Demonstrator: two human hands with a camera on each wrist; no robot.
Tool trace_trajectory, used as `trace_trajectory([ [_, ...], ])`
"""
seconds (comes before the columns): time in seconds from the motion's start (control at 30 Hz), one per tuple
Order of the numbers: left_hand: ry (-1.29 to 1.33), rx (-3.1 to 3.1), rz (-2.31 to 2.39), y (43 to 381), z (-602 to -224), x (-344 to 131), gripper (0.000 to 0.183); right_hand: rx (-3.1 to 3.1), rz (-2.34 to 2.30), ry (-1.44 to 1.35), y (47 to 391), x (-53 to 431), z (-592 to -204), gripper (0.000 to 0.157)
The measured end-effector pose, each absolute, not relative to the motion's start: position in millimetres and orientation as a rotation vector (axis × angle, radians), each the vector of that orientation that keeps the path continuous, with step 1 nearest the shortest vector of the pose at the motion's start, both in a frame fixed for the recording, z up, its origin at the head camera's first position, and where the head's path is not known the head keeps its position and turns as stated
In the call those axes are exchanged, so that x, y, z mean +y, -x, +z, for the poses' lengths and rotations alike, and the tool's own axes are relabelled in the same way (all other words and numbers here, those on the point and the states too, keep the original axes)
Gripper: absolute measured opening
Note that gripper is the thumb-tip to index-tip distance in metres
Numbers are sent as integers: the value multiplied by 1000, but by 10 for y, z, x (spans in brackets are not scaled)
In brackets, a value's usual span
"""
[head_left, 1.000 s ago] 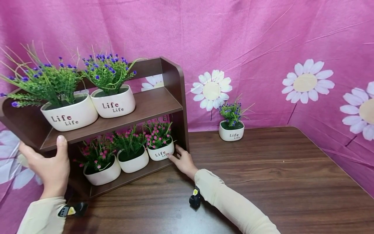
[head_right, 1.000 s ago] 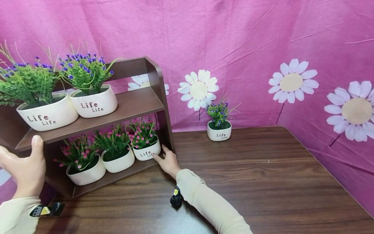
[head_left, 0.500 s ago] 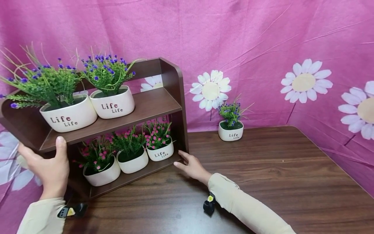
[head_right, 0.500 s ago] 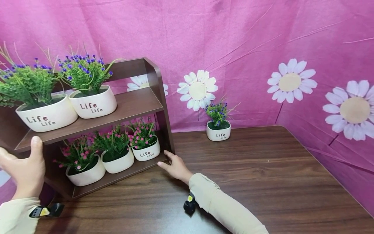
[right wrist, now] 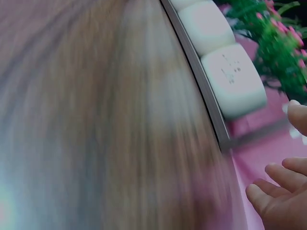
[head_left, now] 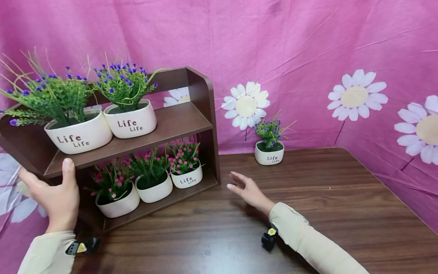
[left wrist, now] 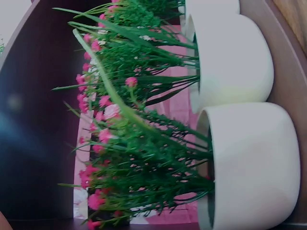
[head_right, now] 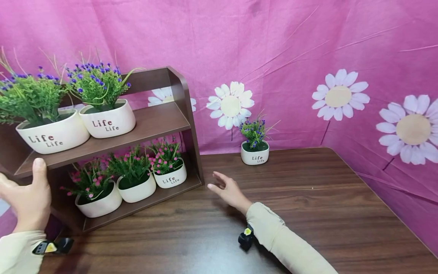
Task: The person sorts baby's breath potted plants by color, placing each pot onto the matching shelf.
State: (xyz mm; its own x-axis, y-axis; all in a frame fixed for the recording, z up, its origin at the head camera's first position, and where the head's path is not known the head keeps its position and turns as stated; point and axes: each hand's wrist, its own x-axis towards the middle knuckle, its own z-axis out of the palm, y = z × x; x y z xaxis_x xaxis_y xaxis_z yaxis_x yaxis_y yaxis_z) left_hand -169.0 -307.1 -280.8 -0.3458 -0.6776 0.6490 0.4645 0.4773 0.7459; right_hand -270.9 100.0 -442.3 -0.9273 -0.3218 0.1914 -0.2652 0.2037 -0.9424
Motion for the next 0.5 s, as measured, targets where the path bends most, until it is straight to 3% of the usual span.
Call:
trace_trajectory([
  [0.5,-211,-1443,-1205,1716,-2776,-3030,61,2724,-1788,242,2983,1796,-4382,62],
])
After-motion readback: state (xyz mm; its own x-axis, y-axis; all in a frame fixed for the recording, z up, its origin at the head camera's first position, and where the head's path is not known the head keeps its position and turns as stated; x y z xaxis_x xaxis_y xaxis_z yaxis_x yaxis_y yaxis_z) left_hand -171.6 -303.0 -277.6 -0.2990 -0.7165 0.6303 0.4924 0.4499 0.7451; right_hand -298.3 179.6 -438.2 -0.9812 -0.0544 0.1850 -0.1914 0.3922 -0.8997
